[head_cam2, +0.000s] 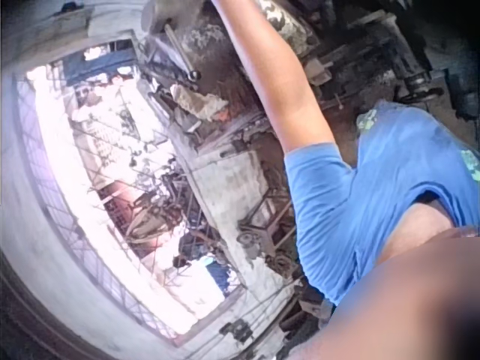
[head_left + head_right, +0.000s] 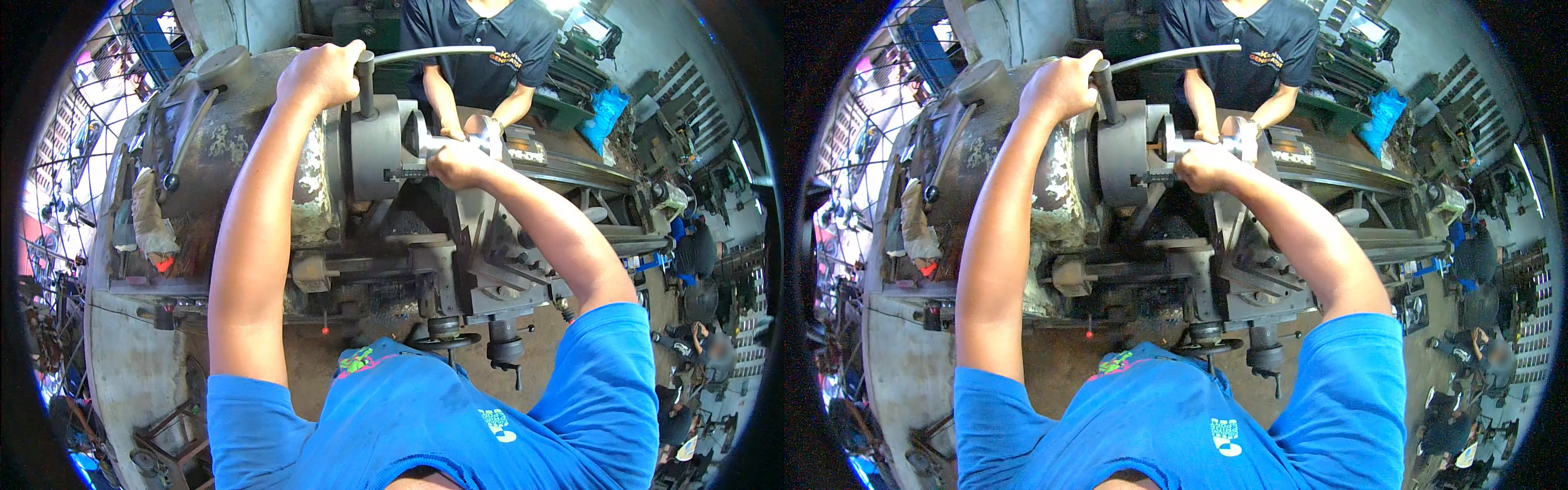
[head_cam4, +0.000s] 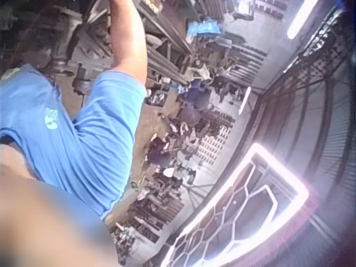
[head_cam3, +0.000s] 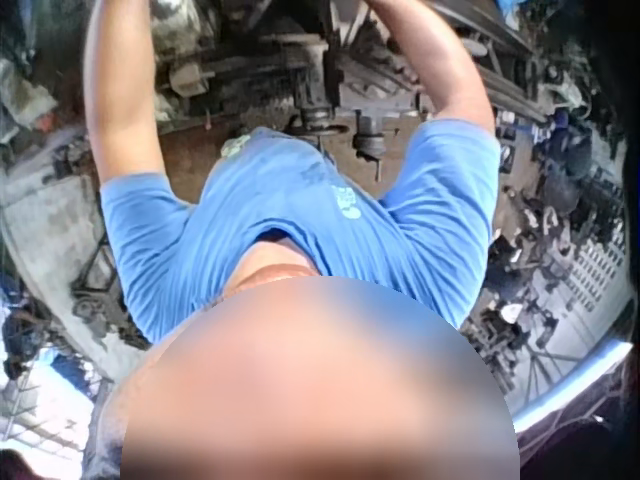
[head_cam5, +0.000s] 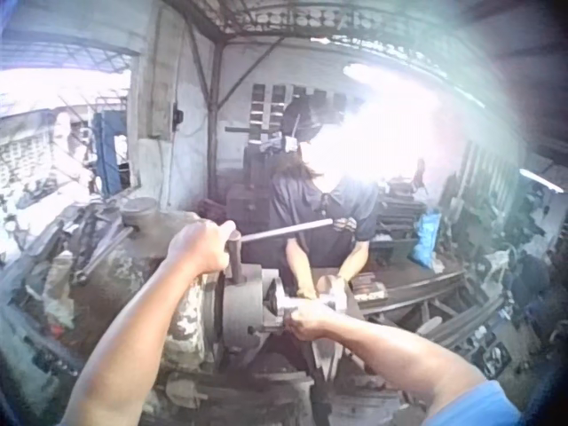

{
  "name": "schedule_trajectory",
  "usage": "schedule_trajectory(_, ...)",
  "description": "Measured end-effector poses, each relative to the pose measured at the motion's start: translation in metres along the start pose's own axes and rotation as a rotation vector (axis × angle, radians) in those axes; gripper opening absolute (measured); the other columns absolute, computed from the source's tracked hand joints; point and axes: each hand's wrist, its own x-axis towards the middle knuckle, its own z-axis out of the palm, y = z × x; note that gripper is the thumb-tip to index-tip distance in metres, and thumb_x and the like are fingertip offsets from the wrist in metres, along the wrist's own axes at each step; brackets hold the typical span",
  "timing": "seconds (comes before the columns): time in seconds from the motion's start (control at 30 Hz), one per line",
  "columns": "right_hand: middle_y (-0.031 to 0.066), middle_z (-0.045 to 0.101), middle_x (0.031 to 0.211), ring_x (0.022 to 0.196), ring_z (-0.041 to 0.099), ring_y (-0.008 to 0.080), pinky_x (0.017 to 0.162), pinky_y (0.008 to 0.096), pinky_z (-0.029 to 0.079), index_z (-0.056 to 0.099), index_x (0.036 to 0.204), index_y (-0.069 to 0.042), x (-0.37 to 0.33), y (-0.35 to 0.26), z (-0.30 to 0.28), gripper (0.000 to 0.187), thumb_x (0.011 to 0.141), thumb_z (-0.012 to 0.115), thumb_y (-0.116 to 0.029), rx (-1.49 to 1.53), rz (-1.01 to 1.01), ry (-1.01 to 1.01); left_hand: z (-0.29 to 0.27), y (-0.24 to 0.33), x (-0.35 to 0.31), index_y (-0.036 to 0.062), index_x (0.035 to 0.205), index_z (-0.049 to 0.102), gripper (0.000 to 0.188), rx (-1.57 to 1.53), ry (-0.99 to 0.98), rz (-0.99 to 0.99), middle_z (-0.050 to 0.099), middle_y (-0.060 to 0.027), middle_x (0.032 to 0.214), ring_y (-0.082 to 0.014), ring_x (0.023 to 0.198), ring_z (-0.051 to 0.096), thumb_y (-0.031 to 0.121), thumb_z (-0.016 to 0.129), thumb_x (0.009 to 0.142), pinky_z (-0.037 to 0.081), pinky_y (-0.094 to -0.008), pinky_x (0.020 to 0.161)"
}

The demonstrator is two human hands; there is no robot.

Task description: The person operates a metal lathe, using a wrench to tighten the chuck and then a dial indicator to measure the rotating workpiece. The person adjusts the indicator and repositions it multiple times while the lathe runs.

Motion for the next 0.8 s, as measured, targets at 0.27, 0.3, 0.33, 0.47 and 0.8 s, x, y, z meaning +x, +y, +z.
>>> schedule_trajectory(0.27,0.0140,0.071,0.077,0.076,0.071,0.0347,0.070,0.0472,0.056,0.073,0.087,-0.010,0.002,0.019,0.007,0.016,0.083,0.066,-0.024,0.035,0.318,-0.349,0.008,-0.003,0.006,0.0203,0.129,0.059,0.053,-0.030,0.040,-0.004,0.070,-0.0205,0.105,-0.0408,0.099,0.068,0.019,0.059,0.076,0.055,-0.0538,0.086)
schedule_trajectory(0.3,0.0141,0.071,0.078,0.078,0.071,0.0335,0.072,0.0467,0.056,0.073,0.089,-0.010,0.001,0.023,0.002,0.016,0.083,0.066,-0.023,0.053,0.332,-0.341,0.010,-0.005,0.009,0.0200,0.130,0.058,0.055,-0.003,0.039,-0.002,0.070,-0.0218,0.105,-0.0406,0.099,0.068,0.020,0.060,0.076,0.054,-0.0539,0.087)
schedule_trajectory(0.33,0.0144,0.072,0.080,0.080,0.071,0.0328,0.073,0.0459,0.056,0.074,0.091,-0.010,-0.007,0.023,-0.001,0.016,0.081,0.066,-0.020,0.096,0.361,-0.267,0.012,-0.006,0.012,0.0191,0.131,0.058,0.056,-0.009,0.042,0.007,0.070,-0.0228,0.104,-0.0408,0.097,0.068,0.020,0.060,0.075,0.054,-0.0534,0.087)
schedule_trajectory(0.47,0.0175,0.073,0.100,0.092,0.070,0.0356,0.085,0.0464,0.052,0.069,0.117,-0.014,-0.040,0.022,-0.029,0.037,0.081,0.065,-0.021,0.098,0.471,-0.050,0.015,-0.013,0.020,0.0131,0.123,0.059,0.050,-0.059,0.054,0.087,0.067,-0.0273,0.093,-0.0444,0.093,0.066,0.020,0.063,0.073,0.052,-0.0509,0.079)
schedule_trajectory(0.8,0.0188,0.070,0.085,0.082,0.069,0.0372,0.075,0.0449,0.054,0.071,0.089,-0.005,-0.136,0.026,-0.063,0.016,0.084,0.065,-0.019,0.044,0.625,0.366,0.006,0.010,0.002,0.0090,0.107,0.060,0.028,-0.300,0.023,0.096,0.050,-0.0023,0.064,-0.0124,0.059,0.047,0.031,0.070,0.093,0.040,-0.0312,0.057)
